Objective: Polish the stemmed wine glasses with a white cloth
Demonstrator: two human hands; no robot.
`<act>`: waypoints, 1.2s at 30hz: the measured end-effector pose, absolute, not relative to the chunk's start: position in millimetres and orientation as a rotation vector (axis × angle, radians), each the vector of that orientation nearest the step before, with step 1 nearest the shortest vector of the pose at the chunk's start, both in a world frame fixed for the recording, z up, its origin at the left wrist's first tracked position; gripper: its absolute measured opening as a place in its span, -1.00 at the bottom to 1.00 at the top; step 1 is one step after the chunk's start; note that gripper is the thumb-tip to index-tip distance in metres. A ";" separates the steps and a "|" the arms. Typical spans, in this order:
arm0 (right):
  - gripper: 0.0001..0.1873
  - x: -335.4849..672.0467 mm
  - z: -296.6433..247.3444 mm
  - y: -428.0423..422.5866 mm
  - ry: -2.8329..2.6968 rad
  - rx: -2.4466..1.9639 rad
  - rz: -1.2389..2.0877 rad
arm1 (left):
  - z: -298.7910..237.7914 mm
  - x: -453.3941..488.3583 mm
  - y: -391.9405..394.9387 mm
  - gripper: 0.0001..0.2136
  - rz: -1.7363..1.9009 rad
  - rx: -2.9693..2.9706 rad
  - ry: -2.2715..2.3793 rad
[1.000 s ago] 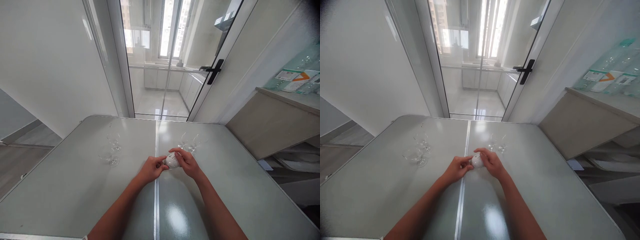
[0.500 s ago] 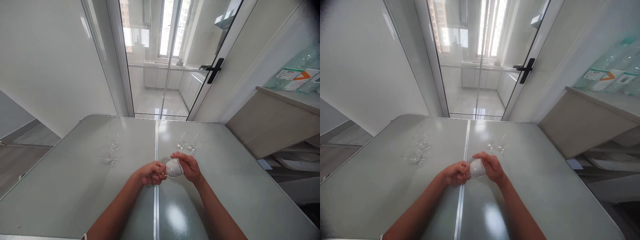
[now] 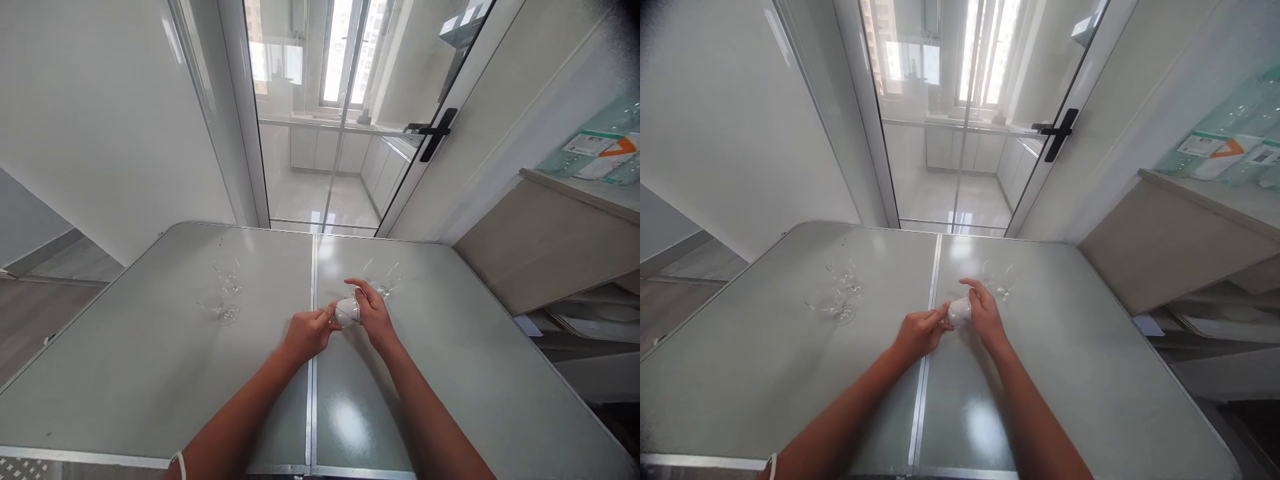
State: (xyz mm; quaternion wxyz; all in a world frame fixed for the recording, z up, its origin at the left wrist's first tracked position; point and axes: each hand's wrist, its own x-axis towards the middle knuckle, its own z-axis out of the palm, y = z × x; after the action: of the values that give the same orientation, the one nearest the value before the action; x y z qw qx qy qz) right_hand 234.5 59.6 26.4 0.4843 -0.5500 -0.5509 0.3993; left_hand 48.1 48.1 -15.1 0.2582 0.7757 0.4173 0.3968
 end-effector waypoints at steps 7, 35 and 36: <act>-0.60 237.3 24.4 48.6 -1.344 -1.207 0.988 | 9.1 36.1 55.5 -0.61 0.414 0.911 0.666; -0.75 242.2 38.2 44.7 -0.837 -0.894 1.090 | -11.0 20.5 61.0 -0.49 0.652 0.929 0.507; -0.74 244.2 39.0 46.2 -0.809 -0.891 1.094 | -12.2 19.5 62.6 -0.51 0.724 0.903 0.508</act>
State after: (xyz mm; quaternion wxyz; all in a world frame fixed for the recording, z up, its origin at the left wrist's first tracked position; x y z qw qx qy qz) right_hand 244.2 46.2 39.0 0.6871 -0.3980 -0.3614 0.4888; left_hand 19.5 62.6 -12.2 0.8068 0.4220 0.2375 0.3386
